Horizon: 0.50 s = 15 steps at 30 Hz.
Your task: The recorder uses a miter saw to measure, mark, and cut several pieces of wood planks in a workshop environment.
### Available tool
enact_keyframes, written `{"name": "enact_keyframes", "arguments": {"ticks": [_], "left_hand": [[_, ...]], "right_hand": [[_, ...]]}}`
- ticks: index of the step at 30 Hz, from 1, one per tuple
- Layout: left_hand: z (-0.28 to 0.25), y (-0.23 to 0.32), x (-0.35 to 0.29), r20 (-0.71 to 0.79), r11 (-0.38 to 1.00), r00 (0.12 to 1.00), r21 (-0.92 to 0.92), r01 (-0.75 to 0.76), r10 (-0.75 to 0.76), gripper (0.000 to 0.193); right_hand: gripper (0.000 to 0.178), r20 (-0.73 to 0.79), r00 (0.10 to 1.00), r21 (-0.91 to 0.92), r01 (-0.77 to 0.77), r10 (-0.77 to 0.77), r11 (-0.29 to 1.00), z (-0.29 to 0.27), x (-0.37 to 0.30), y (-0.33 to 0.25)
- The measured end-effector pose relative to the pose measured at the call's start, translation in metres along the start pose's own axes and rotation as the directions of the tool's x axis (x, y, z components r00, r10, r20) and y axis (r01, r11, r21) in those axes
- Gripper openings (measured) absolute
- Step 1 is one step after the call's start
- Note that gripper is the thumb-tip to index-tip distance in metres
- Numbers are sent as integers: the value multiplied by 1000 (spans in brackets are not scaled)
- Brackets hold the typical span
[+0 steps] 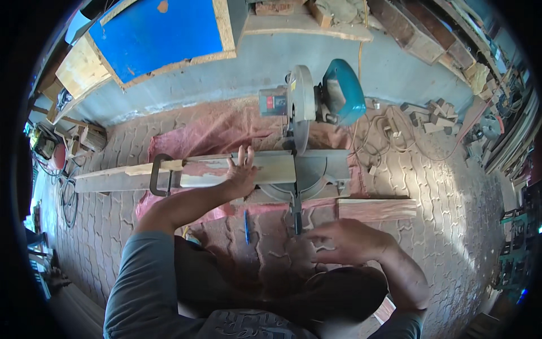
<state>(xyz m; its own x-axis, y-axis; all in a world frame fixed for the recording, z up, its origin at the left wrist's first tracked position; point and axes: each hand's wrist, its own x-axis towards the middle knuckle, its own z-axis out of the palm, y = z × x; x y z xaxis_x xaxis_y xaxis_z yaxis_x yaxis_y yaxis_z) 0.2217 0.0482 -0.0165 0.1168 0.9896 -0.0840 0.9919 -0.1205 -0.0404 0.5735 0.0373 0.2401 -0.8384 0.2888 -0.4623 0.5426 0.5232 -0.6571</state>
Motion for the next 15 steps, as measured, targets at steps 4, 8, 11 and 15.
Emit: {"name": "enact_keyframes", "arguments": {"ticks": [4,8,11,15], "left_hand": [[-25,2,0,233,998,971,-29,60,-52,37],[-65,6,-30,278,972,932,-32,-234,233,21],[-97,42,-49,318,954,901,-146,-262,296,21],[-143,95,-61,458,893,767,-250,-373,449,28]], "right_hand": [[52,49,981,171,-191,186,967,47,-3,85],[47,-4,961,297,-264,277,918,89,2,159],[53,6,986,373,-159,169,914,135,12,187],[63,67,992,631,-127,109,766,192,22,193]]}}
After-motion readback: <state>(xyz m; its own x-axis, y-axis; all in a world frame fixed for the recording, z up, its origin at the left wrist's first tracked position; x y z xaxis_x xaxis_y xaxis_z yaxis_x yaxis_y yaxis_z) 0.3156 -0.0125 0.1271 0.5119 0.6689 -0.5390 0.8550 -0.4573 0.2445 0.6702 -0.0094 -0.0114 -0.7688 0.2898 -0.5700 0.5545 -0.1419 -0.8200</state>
